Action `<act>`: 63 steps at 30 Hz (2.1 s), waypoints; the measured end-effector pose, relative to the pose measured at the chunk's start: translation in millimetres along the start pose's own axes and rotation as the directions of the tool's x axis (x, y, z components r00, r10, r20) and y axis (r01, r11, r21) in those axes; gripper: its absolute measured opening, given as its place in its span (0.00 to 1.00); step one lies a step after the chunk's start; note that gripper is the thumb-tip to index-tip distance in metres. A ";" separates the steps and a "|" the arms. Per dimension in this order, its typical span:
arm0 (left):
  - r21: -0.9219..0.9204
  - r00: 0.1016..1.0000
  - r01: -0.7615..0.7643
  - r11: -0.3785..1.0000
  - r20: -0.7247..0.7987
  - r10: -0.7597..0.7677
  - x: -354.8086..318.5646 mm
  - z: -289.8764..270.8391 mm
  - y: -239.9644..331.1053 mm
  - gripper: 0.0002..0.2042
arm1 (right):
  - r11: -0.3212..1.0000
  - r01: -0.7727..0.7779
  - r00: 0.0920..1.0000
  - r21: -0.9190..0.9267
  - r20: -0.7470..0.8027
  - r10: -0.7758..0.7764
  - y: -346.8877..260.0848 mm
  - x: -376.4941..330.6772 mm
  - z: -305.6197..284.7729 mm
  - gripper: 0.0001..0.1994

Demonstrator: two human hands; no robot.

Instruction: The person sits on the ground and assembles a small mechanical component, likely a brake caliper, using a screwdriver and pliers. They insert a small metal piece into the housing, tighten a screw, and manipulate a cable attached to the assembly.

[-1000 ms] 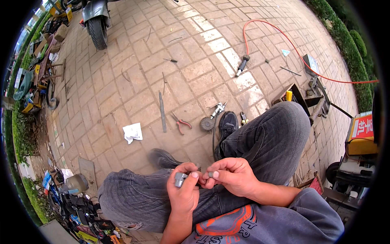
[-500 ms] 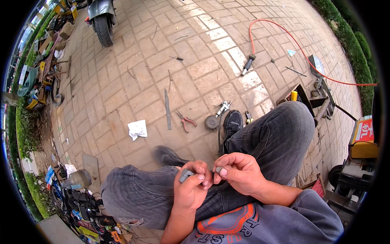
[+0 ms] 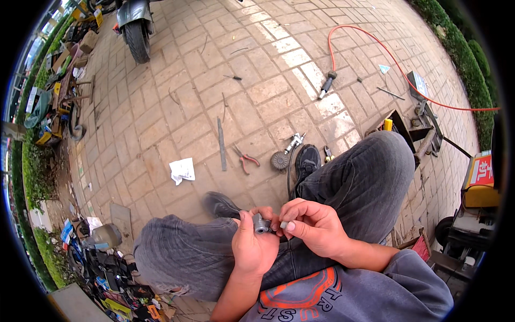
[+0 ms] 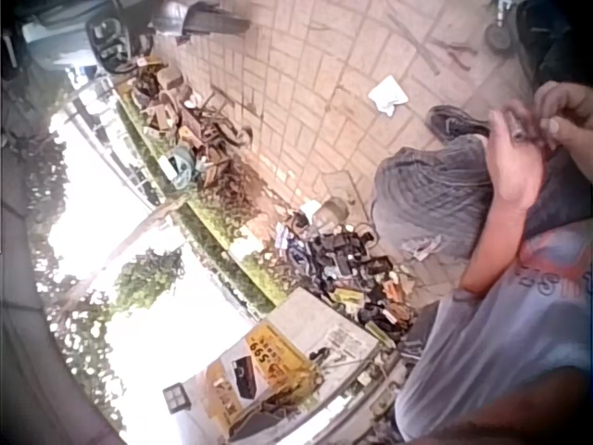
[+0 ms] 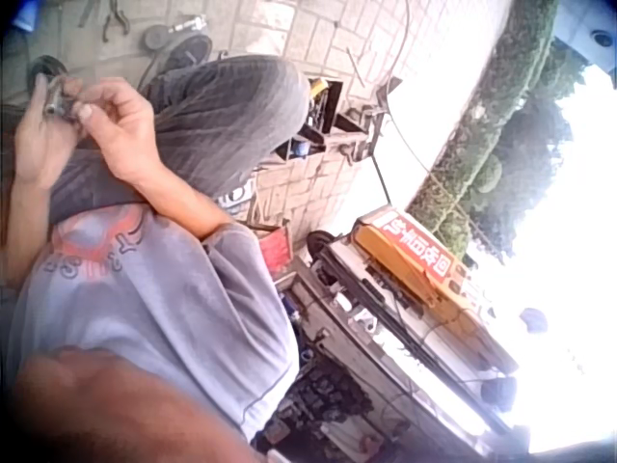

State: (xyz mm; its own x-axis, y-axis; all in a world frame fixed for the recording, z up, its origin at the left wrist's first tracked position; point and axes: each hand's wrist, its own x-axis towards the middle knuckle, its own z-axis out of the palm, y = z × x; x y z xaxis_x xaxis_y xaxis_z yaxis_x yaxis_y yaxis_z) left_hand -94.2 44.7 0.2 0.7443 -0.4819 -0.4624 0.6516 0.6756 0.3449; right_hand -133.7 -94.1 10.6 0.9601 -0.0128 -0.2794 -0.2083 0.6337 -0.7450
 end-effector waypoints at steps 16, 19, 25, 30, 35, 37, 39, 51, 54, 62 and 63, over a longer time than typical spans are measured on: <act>0.311 0.963 -0.183 0.933 -0.134 0.233 -3.5 1.6 -20.4 0.21 | 0.360 0.413 0.844 -0.837 0.203 -0.496 10.8 -0.5 12.5 0.10; 0.380 0.949 -0.222 0.898 -0.129 0.289 -3.9 -2.4 -23.2 0.20 | 0.279 0.451 0.808 -0.848 0.254 -0.532 10.6 1.0 15.1 0.11; 0.413 0.942 -0.231 0.881 -0.131 0.308 -5.2 -7.0 -22.1 0.20 | 0.363 0.423 0.836 -0.831 0.203 -0.510 11.4 0.7 21.5 0.12; 0.384 0.946 -0.233 0.893 -0.121 0.300 -6.4 -2.7 -22.4 0.19 | 0.308 0.488 0.794 -0.817 0.269 -0.544 10.6 4.7 17.2 0.12; 0.516 0.939 -0.244 0.821 -0.086 0.334 -7.6 -8.1 -24.6 0.18 | 0.244 0.463 0.802 -0.852 0.285 -0.524 5.3 3.4 20.7 0.11; 0.557 0.938 -0.251 0.792 -0.063 0.341 -7.6 -9.1 -24.1 0.18 | 0.179 0.497 0.773 -0.849 0.340 -0.536 3.8 5.0 19.8 0.11; 0.586 0.939 -0.247 0.771 -0.052 0.341 -9.5 -6.1 -22.2 0.18 | 0.130 0.541 0.738 -0.831 0.394 -0.548 1.7 6.3 18.7 0.11; 0.551 0.980 -0.163 0.819 -0.002 0.197 -7.2 -7.2 -22.4 0.15 | 0.506 0.294 0.931 -0.811 0.122 -0.345 -11.7 1.6 17.2 0.07; 0.585 0.991 -0.132 0.800 0.065 0.116 -5.9 -18.3 -20.1 0.18 | 0.825 -0.035 0.991 -0.564 -0.123 -0.042 -9.5 -5.8 11.7 0.06; 0.424 0.991 -0.133 0.896 0.026 0.134 -2.3 -12.7 -24.4 0.17 | 0.948 -0.119 0.992 -0.296 -0.078 0.101 -10.8 -6.5 7.2 0.07; 0.443 0.986 -0.160 0.882 0.029 0.165 -1.0 -13.6 -25.6 0.16 | 0.948 -0.100 0.994 -0.302 -0.077 0.080 -9.0 -6.3 6.0 0.07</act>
State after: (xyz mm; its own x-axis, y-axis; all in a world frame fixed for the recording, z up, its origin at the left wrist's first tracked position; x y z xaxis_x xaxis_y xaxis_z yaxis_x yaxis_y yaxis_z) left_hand -113.7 35.4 -19.2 0.8453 -0.3798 -0.3758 0.5204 0.4261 0.7400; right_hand -136.7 -95.1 22.7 0.9231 -0.0210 -0.3840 -0.3498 0.3686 -0.8613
